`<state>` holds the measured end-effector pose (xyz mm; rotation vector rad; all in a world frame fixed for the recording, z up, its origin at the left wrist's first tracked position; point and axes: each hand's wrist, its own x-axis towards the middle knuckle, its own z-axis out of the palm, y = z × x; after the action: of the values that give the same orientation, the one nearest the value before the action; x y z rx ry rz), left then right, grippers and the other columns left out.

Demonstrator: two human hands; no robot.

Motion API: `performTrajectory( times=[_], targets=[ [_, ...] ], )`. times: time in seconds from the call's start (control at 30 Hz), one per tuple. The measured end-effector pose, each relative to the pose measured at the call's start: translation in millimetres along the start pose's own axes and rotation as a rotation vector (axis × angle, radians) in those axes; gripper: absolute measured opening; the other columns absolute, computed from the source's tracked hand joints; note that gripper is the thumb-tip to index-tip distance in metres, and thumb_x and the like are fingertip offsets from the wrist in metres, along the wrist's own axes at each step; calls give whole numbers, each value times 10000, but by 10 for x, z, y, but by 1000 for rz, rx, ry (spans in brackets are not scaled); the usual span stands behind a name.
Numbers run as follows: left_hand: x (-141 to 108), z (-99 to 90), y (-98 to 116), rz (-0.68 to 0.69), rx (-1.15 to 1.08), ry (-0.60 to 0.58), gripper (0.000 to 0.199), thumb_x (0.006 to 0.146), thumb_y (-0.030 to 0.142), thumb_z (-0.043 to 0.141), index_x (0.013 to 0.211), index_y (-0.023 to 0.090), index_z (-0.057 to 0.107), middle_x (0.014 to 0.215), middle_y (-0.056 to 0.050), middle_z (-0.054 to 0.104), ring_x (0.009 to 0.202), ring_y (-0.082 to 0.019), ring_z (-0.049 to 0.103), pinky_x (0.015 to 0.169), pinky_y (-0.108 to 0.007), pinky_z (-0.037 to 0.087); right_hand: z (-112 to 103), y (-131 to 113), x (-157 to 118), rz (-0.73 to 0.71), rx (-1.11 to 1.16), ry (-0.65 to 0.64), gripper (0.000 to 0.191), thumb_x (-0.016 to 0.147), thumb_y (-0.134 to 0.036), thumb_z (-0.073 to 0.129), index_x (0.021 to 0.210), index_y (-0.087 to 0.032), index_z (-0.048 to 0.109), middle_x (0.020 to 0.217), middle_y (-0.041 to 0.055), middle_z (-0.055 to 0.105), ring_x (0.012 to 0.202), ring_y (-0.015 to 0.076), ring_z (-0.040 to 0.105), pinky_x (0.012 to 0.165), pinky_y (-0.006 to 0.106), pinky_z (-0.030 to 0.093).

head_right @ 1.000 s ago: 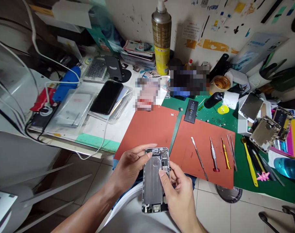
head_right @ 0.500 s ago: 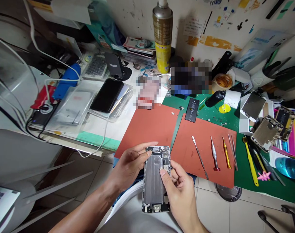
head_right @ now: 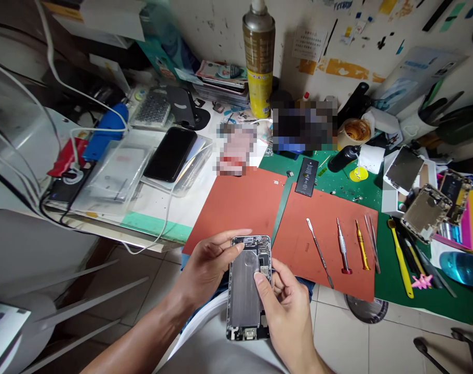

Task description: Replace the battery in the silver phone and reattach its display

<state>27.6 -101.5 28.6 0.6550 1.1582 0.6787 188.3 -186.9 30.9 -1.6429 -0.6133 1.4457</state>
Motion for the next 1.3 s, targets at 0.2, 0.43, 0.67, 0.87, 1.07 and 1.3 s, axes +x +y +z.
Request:
performTrajectory(
  times=[0.2,0.43,0.67,0.87,1.07,1.3],
  targets=[
    [-9,-38,34,-24,-31,-38,524,905,462,752,1333,160,722,811,-24,754,723,-155,659,698,-271,508,-10,-63,-11,99,171,-87,539,840,-542,846,1254,-206,771,702,19,727,640,207,672,638,347,602],
    [1,-102,78,-18,-43,-47,485,933,503,701,1238,135,785,884,-83,773,734,-165,659,672,-281,540,15,-275,-56,229,286,-113,510,838,-581,831,1179,-203,796,852,79,799,630,201,709,569,314,579],
    [3,-97,68,-22,-79,-21,413,933,444,708,1170,123,812,808,-64,729,715,-146,610,656,-265,510,73,-372,-54,226,299,-68,481,814,-630,821,1098,-242,839,828,66,792,672,220,720,579,323,587],
    [10,-92,74,-16,-53,-12,400,946,433,677,1180,137,811,798,-70,721,718,-153,597,645,-267,496,80,-388,-66,244,349,-74,444,823,-584,841,1089,-229,841,817,64,783,645,193,696,552,287,565],
    [30,-92,58,18,-39,-27,366,967,437,669,1176,180,823,892,-98,765,779,-171,638,651,-261,509,95,-417,-61,245,388,-91,402,830,-552,854,1068,-227,843,809,53,772,630,163,673,559,265,555],
    [36,-111,27,39,-36,-24,371,976,452,670,1178,181,823,821,-72,716,706,-141,569,626,-252,479,78,-365,-54,233,408,-105,407,856,-540,838,1112,-224,833,864,61,785,660,164,684,585,274,561]
  ],
)
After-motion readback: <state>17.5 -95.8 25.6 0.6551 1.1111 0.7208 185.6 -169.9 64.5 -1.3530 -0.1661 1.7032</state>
